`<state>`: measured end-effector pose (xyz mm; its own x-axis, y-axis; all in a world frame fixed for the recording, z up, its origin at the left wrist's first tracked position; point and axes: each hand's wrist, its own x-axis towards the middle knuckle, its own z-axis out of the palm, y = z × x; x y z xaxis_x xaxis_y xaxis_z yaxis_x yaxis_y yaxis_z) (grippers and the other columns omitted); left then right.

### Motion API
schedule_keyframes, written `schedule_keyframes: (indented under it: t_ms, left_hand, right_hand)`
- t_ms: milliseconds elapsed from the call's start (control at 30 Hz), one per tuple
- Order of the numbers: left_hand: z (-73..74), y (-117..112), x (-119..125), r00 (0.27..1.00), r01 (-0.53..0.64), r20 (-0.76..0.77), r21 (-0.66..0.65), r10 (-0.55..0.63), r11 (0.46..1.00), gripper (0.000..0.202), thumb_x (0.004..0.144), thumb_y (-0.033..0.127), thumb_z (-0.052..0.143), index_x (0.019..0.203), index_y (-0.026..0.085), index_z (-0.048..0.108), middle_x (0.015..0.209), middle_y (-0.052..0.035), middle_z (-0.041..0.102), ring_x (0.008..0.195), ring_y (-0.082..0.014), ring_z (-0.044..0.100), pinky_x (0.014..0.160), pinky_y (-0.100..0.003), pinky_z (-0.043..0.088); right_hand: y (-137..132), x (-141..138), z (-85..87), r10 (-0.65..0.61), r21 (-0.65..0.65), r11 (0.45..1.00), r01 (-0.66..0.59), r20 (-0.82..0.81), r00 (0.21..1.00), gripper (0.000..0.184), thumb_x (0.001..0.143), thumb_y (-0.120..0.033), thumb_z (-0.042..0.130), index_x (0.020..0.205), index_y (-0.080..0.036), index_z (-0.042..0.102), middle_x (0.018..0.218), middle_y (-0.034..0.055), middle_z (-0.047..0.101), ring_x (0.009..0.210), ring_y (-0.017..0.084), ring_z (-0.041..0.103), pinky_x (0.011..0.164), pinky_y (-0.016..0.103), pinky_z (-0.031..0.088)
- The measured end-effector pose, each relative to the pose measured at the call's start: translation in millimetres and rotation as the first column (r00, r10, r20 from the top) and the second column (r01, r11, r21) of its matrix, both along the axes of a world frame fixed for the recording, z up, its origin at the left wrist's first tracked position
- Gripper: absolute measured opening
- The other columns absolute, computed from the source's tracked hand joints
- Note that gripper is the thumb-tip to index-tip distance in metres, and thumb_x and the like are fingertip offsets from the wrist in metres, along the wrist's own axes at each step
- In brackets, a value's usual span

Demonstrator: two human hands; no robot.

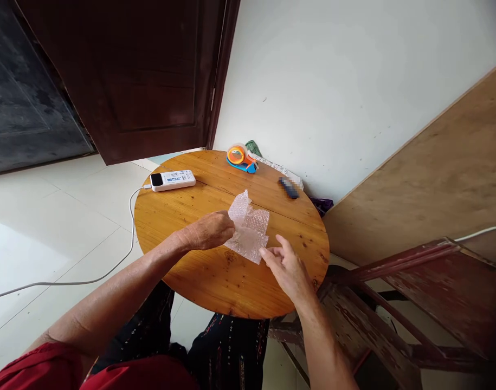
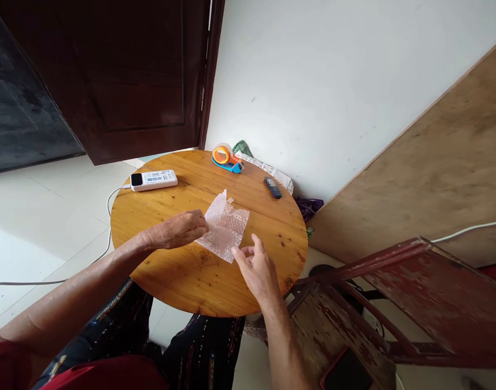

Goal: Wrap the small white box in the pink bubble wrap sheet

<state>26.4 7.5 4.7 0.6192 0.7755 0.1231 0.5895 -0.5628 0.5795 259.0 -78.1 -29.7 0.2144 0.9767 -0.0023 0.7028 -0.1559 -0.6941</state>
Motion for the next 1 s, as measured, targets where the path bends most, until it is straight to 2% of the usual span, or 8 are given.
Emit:
schedule_keyframes:
  t_ms: [133,333,567,700,800,933,1000]
  left_hand:
    - [-11.1,-1,4,1.000,0.010,-0.027,0.102,-0.008,0.995,0.018,0.085,0.018,0.055,0.082,0.018,0.072,0.103,-0.0078,0.065,0.082,-0.0161,0.064,0.080,-0.027,0.050]
    - [-21.0,-2,9,0.999,-0.035,-0.013,0.090,0.036,0.995,0.016,0.083,0.018,0.056,0.092,0.017,0.069,0.104,-0.0078,0.065,0.086,-0.0190,0.066,0.079,-0.028,0.052]
    - [-20.1,-18,15,0.981,-0.170,-0.085,0.038,0.173,0.985,0.020,0.084,0.020,0.056,0.101,0.018,0.067,0.110,-0.0101,0.062,0.093,-0.0228,0.067,0.081,-0.031,0.054]
    - [-17.8,-22,15,0.977,-0.188,-0.098,-0.002,0.187,0.982,0.022,0.086,0.022,0.057,0.106,0.019,0.065,0.115,-0.0099,0.060,0.096,-0.0228,0.067,0.083,-0.031,0.054]
    - [-15.6,-19,15,0.984,-0.154,-0.094,-0.019,0.152,0.988,0.023,0.086,0.022,0.058,0.108,0.019,0.066,0.115,-0.0093,0.061,0.097,-0.0232,0.067,0.085,-0.031,0.054]
    - [-13.3,-16,15,0.981,-0.148,-0.128,-0.010,0.146,0.989,0.025,0.085,0.022,0.058,0.109,0.017,0.066,0.114,-0.0110,0.061,0.099,-0.0257,0.067,0.086,-0.033,0.054]
    - [-12.7,-18,15,0.979,-0.149,-0.140,-0.012,0.146,0.989,0.026,0.086,0.022,0.057,0.110,0.016,0.066,0.115,-0.0118,0.061,0.099,-0.0263,0.067,0.086,-0.034,0.054]
  right_hand:
    - [8,-18,-3.9,-0.053,-0.008,0.998,0.055,0.153,0.987,0.074,0.084,-0.054,0.057,0.143,-0.013,0.043,0.093,0.0101,0.074,0.083,0.028,0.070,0.074,0.037,0.049]
    - [16,-21,-10.4,-0.153,0.067,0.988,0.139,0.296,0.943,0.073,0.087,-0.054,0.053,0.145,-0.012,0.040,0.121,0.0188,0.067,0.106,0.034,0.066,0.081,0.043,0.049]
    - [31,-21,-13.7,-0.113,-0.001,0.993,0.115,0.182,0.977,0.073,0.084,-0.059,0.056,0.141,-0.013,0.047,0.100,0.0131,0.072,0.093,0.031,0.069,0.078,0.041,0.050]
    - [35,-10,-18.4,-0.139,0.071,0.989,0.132,0.115,0.984,0.075,0.081,-0.061,0.057,0.139,-0.015,0.048,0.108,0.0119,0.071,0.093,0.028,0.068,0.081,0.038,0.049]
    - [33,-4,-19.1,-0.137,0.064,0.990,0.128,0.152,0.979,0.075,0.079,-0.061,0.060,0.139,-0.016,0.049,0.109,0.0115,0.072,0.093,0.029,0.068,0.079,0.038,0.048]
    - [34,-10,-15.6,-0.091,-0.005,0.996,0.094,0.223,0.971,0.072,0.081,-0.058,0.061,0.138,-0.014,0.051,0.089,0.0084,0.074,0.087,0.029,0.069,0.073,0.037,0.048]
    - [37,-14,-15.0,-0.044,0.005,0.999,0.044,0.265,0.963,0.067,0.083,-0.056,0.060,0.134,-0.013,0.055,0.082,0.0070,0.074,0.080,0.027,0.070,0.068,0.035,0.048]
